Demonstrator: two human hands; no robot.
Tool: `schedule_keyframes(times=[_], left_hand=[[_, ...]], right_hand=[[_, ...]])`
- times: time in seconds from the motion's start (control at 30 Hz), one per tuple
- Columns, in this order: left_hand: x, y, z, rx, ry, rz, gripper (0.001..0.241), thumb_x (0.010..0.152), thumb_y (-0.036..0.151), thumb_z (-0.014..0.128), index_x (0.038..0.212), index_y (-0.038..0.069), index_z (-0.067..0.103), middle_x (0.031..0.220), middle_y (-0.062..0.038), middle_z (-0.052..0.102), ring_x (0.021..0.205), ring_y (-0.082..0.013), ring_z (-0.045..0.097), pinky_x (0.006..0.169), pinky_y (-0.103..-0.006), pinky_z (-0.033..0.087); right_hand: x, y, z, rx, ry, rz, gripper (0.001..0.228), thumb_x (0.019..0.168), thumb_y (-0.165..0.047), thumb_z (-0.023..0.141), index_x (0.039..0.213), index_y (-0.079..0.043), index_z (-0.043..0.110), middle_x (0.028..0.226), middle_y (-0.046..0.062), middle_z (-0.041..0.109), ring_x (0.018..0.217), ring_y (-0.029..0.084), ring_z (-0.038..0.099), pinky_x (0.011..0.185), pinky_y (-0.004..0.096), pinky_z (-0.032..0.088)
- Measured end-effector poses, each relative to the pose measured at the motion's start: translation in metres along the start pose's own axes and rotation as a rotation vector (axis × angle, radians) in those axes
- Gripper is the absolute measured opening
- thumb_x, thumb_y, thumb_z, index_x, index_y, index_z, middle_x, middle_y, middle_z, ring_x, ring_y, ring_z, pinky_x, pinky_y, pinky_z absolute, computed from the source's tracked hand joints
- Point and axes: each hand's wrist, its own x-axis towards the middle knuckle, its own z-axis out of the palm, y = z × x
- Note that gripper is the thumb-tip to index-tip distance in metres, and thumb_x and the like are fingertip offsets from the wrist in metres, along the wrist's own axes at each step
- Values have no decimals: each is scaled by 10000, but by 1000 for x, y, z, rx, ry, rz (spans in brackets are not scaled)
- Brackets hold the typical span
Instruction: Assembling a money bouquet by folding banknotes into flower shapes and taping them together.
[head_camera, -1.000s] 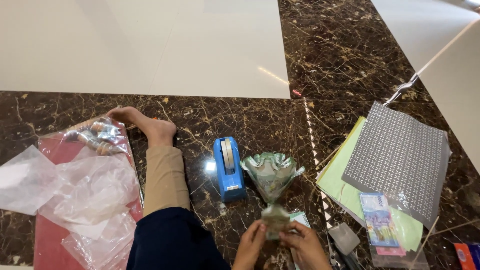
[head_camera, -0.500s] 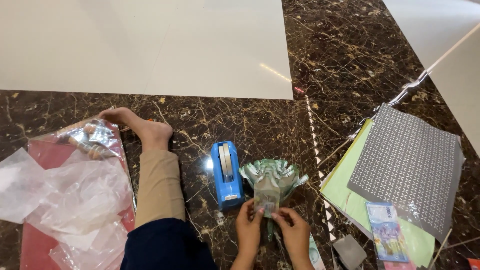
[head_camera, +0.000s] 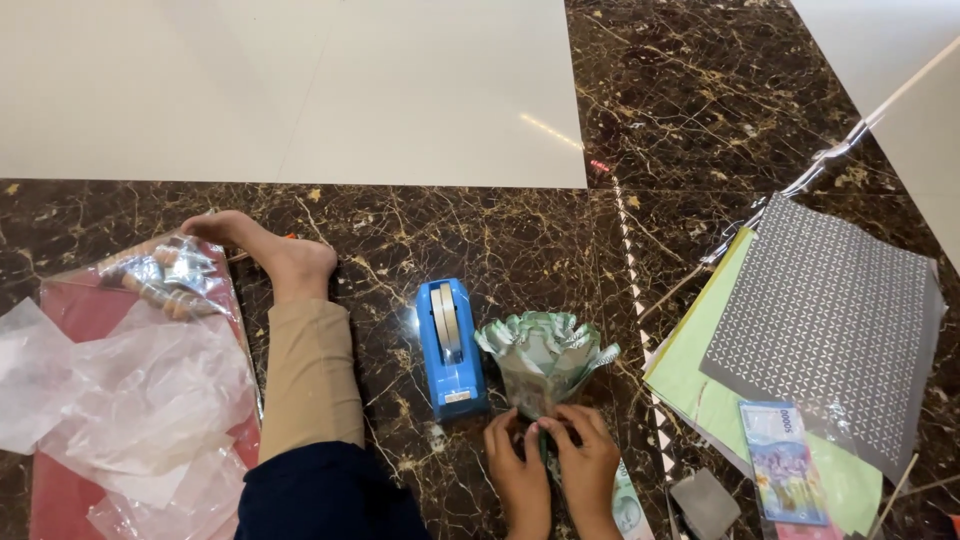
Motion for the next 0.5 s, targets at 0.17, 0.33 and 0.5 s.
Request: schedule_keyframes(times=[0.17, 0.33, 0.5], left_hand=[[-8, 14, -13, -31, -30, -46, 1054, 830, 58, 510, 1433, -145, -330, 1567, -374, -336, 1517, -459, -287, 1257, -491, -185], [-8, 12, -12, -6, -37, -47, 1036, 849, 67, 501, 1439, -151, -323, 1561, -375, -342, 1513, -467, -290, 1259, -499, -183], [-6, 12, -11, -18, -37, -51, 1050, 847, 66, 503, 1428, -142, -345, 1562, -367, -358, 1506, -458, -310, 1250, -502, -201]], right_hand=[[2, 4, 1, 37, -37, 83, 315, 703, -181, 889, 976, -78, 771, 999, 7, 723, 804, 137, 717, 734, 267, 601], [4, 0, -5, -20, -125, 163, 243, 745, -234, 858, 970, -144, 836, 1036, -36, 731, 865, 114, 688, 766, 253, 556], [5, 16, -1, 34, -98, 159, 243, 723, -236, 885, 918, -95, 847, 1091, -19, 690, 933, 124, 666, 780, 260, 559]])
